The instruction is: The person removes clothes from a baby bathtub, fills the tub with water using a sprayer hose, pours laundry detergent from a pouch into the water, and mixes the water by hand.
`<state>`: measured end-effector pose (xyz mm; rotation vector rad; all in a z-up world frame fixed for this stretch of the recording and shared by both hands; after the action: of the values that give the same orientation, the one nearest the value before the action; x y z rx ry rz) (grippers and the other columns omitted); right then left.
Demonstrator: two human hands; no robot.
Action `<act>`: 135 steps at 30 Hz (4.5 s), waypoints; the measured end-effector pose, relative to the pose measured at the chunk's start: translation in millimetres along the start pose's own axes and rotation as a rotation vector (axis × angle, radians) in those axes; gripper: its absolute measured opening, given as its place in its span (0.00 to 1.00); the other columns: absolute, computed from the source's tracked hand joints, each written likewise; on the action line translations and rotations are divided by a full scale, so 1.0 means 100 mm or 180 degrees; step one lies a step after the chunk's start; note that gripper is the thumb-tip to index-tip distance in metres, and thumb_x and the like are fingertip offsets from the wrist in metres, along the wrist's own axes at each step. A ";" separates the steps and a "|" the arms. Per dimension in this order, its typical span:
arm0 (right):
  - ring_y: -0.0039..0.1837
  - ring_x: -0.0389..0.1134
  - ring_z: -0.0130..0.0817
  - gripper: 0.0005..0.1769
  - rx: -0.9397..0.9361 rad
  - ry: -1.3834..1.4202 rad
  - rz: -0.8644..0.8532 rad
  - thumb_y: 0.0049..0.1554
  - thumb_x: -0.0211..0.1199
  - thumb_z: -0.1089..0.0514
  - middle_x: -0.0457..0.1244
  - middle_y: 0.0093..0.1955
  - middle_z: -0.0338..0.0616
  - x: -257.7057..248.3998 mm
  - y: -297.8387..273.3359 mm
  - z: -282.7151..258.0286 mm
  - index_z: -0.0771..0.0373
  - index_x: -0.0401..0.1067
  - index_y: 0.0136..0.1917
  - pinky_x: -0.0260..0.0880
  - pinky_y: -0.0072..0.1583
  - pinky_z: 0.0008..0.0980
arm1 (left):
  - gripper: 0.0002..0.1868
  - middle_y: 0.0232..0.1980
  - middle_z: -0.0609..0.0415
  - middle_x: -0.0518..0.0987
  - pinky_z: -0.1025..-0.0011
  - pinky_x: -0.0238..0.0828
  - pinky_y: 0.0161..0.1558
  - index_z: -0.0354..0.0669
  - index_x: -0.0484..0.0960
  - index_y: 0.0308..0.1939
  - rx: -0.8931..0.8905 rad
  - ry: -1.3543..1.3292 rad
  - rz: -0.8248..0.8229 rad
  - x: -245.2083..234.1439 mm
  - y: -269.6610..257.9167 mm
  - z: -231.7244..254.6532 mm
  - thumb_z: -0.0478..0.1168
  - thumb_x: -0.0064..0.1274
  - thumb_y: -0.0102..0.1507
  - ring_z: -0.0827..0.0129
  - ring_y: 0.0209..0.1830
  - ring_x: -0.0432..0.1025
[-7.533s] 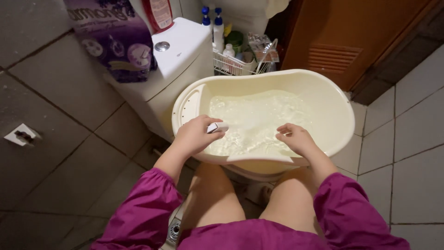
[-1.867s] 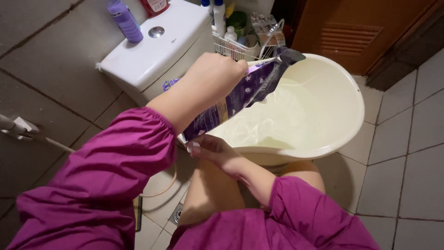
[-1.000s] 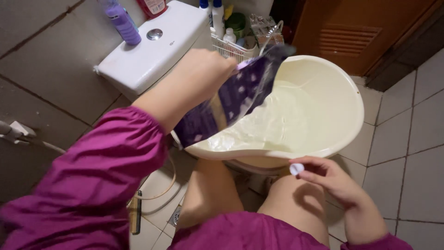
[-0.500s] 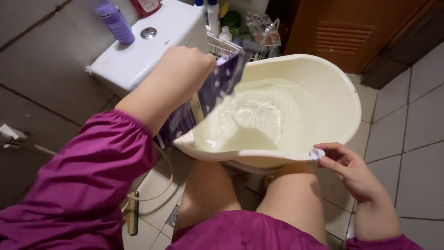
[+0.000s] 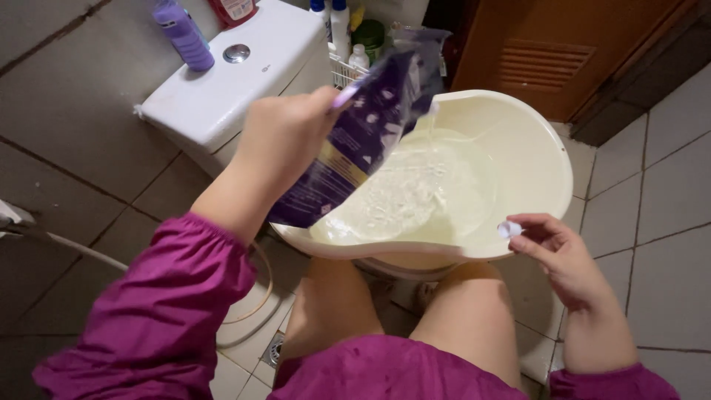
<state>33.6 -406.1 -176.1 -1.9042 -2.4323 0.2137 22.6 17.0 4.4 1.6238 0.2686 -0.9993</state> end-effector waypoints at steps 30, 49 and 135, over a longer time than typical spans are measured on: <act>0.62 0.70 0.28 0.18 -0.1911 0.0616 -0.0491 0.60 0.68 0.69 0.70 0.60 0.41 0.99 1.01 -1.41 0.65 0.74 0.63 0.71 0.67 0.29 | 0.09 0.36 0.45 0.83 0.70 0.73 0.35 0.35 0.83 0.52 -0.1100 -0.1509 0.0794 -0.25 -0.64 0.09 0.37 0.54 0.72 0.63 0.31 0.80; 0.72 0.62 0.33 0.36 -0.0769 0.2208 -0.1049 0.69 0.43 0.45 0.63 0.72 0.39 1.91 0.66 -1.28 0.64 0.50 0.83 0.54 0.77 0.41 | 0.11 0.30 0.48 0.81 0.73 0.70 0.32 0.33 0.82 0.51 -0.2213 -0.1936 0.1317 -0.11 -1.30 0.25 0.39 0.53 0.72 0.72 0.27 0.70; 0.55 0.70 0.31 0.11 -0.0857 -0.1438 0.1580 0.64 0.64 0.58 0.71 0.53 0.42 0.41 0.75 0.07 0.64 0.73 0.57 0.70 0.54 0.31 | 0.32 0.83 0.46 0.52 0.33 0.40 0.78 0.61 0.56 0.81 0.0613 -0.0741 -0.3810 3.77 -0.62 1.07 0.55 0.41 0.72 0.45 0.84 0.49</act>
<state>95.2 -349.6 -194.9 -2.8384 -2.2576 0.3858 164.1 -182.3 -308.7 1.4303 1.0784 -2.1338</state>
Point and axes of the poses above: each hand's wrist, its own y-axis towards the middle knuckle, its own x-axis out of the palm, z = x × y, the point moved 2 cm from there along y, towards the middle knuckle
